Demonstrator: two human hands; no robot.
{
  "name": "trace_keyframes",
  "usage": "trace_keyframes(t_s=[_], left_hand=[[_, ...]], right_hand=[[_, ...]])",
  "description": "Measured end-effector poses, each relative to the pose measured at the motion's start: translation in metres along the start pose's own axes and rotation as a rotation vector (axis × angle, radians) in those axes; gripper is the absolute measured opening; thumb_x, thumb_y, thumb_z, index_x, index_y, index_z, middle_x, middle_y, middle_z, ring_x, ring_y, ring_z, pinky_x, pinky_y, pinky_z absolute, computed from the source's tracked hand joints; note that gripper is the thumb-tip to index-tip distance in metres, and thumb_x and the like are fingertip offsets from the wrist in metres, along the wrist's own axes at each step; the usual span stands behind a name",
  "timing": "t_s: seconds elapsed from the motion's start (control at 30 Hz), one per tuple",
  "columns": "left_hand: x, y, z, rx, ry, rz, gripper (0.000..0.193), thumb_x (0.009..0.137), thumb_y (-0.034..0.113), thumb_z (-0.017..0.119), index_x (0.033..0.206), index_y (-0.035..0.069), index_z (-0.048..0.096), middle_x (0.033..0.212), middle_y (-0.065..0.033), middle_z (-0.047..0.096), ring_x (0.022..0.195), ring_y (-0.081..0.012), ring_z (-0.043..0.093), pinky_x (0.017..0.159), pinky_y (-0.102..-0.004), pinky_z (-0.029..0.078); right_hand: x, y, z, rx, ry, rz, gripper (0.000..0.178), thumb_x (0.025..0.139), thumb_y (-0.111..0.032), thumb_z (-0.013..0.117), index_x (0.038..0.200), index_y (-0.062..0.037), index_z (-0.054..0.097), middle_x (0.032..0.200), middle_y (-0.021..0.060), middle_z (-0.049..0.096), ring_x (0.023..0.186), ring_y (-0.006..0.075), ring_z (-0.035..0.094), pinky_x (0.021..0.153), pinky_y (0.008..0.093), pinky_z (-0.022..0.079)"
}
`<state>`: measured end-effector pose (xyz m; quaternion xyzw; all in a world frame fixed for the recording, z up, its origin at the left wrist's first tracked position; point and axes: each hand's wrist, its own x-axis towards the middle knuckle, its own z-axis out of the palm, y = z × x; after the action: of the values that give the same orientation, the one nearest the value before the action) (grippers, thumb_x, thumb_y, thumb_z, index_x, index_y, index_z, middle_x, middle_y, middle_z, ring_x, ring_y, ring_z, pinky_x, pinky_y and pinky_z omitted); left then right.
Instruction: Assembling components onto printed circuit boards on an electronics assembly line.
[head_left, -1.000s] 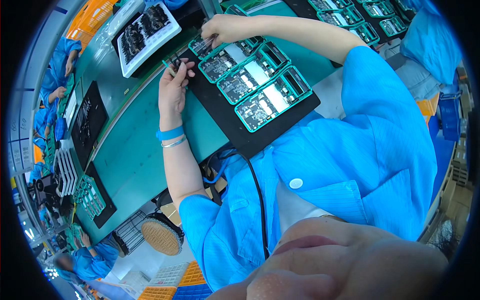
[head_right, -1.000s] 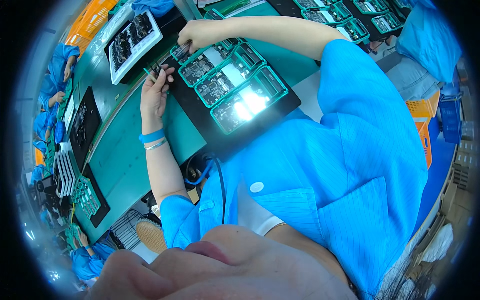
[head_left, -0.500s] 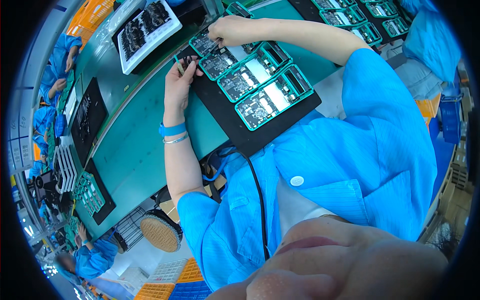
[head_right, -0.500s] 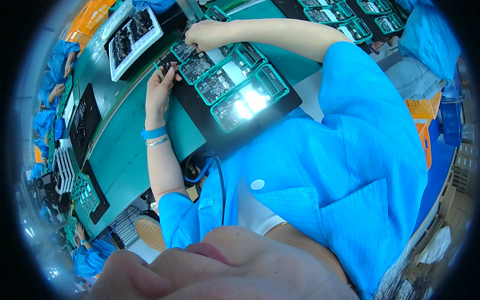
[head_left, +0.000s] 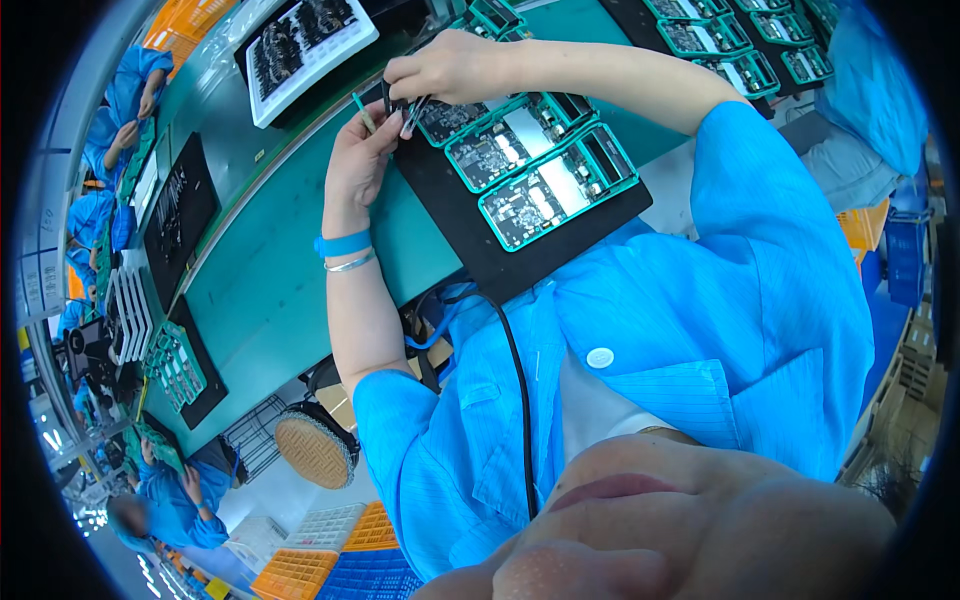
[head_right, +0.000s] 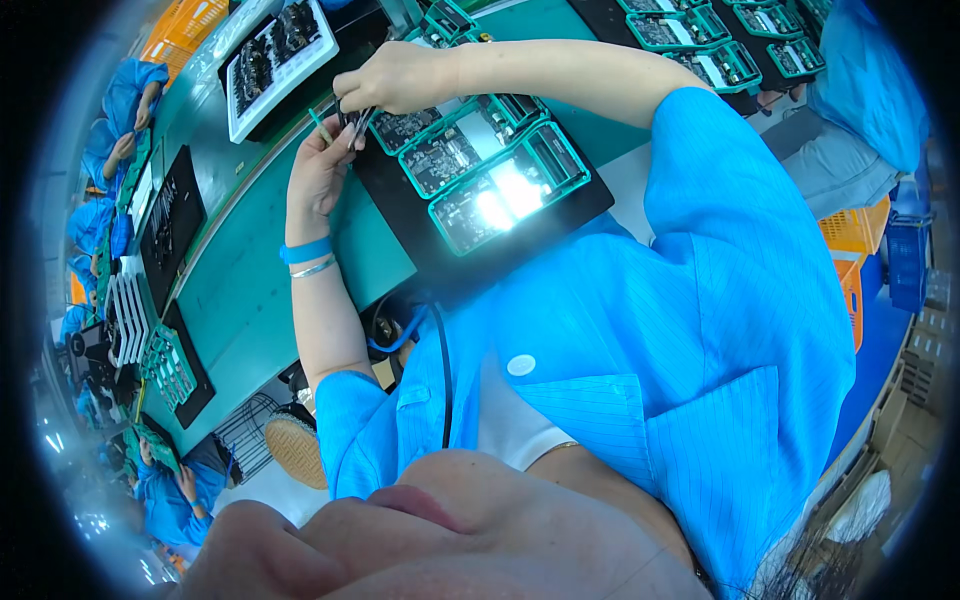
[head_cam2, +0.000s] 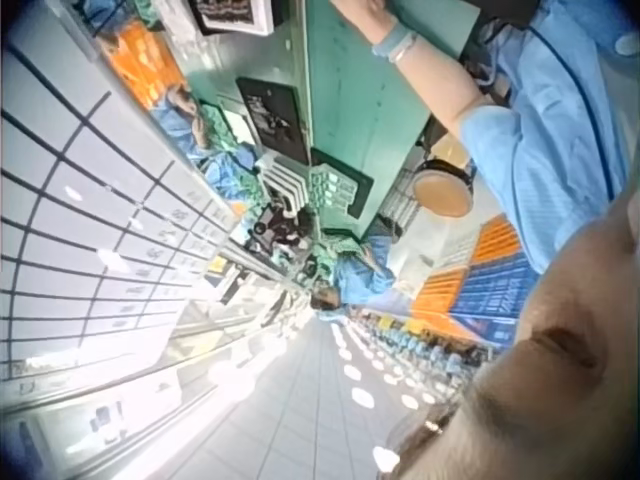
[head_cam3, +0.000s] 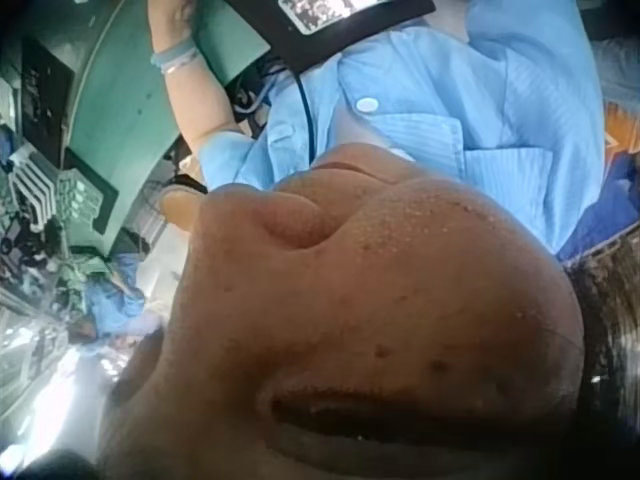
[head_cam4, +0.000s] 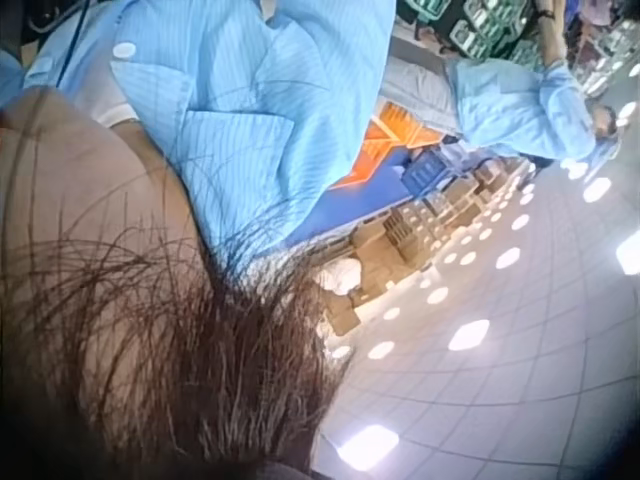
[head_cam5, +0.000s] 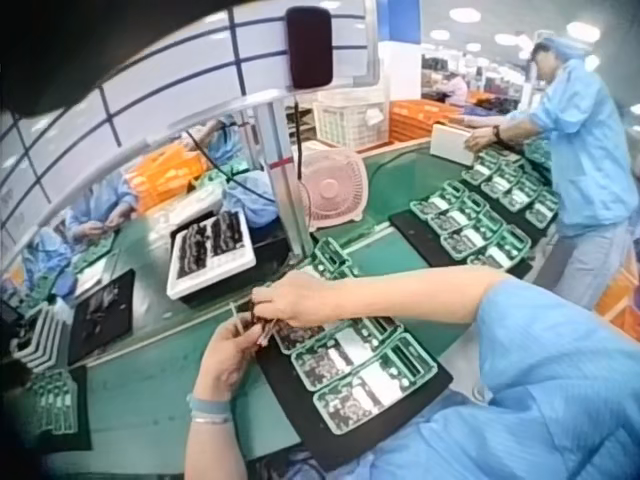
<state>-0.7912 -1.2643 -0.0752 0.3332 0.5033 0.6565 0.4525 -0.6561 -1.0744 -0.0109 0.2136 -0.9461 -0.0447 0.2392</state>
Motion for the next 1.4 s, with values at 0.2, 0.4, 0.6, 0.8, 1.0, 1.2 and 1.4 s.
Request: trace_keyframes(t_s=[0.2,0.4,0.6,0.8,1.0,1.2,1.4], left_hand=[[-0.003,0.009,0.006,-0.022,-0.008,-0.038,0.028,0.101,0.018,0.063,0.125,0.002,0.064,0.101,-0.0017,0.07,0.085,-0.0083,0.063,0.074,-0.0208,0.045],[0.001,0.004,-0.005,0.097,-0.01,-0.029,0.028,0.102,0.022,0.062,0.123,0.003,0.067,0.093,0.0024,0.066,0.082,-0.0042,0.059,0.071,-0.0193,0.04],[0.002,-0.001,-0.007,0.413,0.094,-0.003,0.025,0.1,0.019,0.065,0.117,0.003,0.072,0.082,0.0041,0.059,0.075,-0.0049,0.05,0.067,-0.0214,0.038],[-0.014,0.015,0.01,0.584,0.247,0.129,0.022,0.097,0.017,0.068,0.112,0.001,0.069,0.08,0.0012,0.059,0.073,-0.0081,0.052,0.066,-0.0255,0.043],[-0.07,0.036,0.054,1.086,0.266,0.217,0.022,0.092,0.012,0.07,0.112,0.001,0.067,0.082,-0.0099,0.064,0.073,-0.0163,0.059,0.068,-0.0313,0.05],[-0.091,0.036,0.106,1.042,0.147,0.32,0.015,0.089,0.006,0.071,0.103,0.001,0.07,0.09,-0.0152,0.069,0.078,-0.023,0.069,0.071,-0.0332,0.054],[-0.084,0.001,0.137,1.136,0.111,0.475,0.013,0.087,0.002,0.071,0.1,0.001,0.072,0.083,-0.0105,0.065,0.068,-0.0174,0.065,0.061,-0.0285,0.051]], right_hand=[[-0.012,-0.002,-0.005,0.018,-0.034,-0.003,0.008,0.084,-0.013,0.069,0.09,-0.0073,0.068,0.091,0.0046,0.058,0.079,0.0256,0.065,0.062,0.0397,0.051],[-0.05,-0.026,-0.04,0.196,-0.249,0.413,0.011,0.084,-0.017,0.074,0.092,-0.0096,0.074,0.09,0.0042,0.059,0.09,0.0243,0.064,0.075,0.0413,0.047],[-0.06,-0.035,-0.033,0.269,-0.291,0.46,0.012,0.086,-0.014,0.072,0.095,-0.0073,0.071,0.09,0.006,0.058,0.092,0.0266,0.064,0.078,0.0424,0.048],[-0.06,-0.038,-0.036,0.183,-0.298,0.41,0.009,0.084,-0.007,0.069,0.093,-0.0048,0.068,0.094,0.0078,0.061,0.093,0.0303,0.067,0.079,0.0449,0.052],[-0.053,-0.04,-0.034,0.15,-0.321,0.37,0.018,0.078,0.001,0.067,0.095,-0.0043,0.066,0.098,0.0108,0.062,0.093,0.0335,0.068,0.079,0.0455,0.054],[-0.056,-0.02,-0.041,0.231,-0.286,0.418,0.019,0.078,-0.01,0.073,0.094,-0.0033,0.067,0.095,0.012,0.067,0.093,0.0318,0.069,0.078,0.0436,0.055],[-0.09,0.001,-0.083,0.373,0.037,0.536,0.022,0.081,-0.024,0.075,0.082,-0.0025,0.068,0.08,0.0165,0.065,0.077,0.0364,0.065,0.068,0.0437,0.049]])
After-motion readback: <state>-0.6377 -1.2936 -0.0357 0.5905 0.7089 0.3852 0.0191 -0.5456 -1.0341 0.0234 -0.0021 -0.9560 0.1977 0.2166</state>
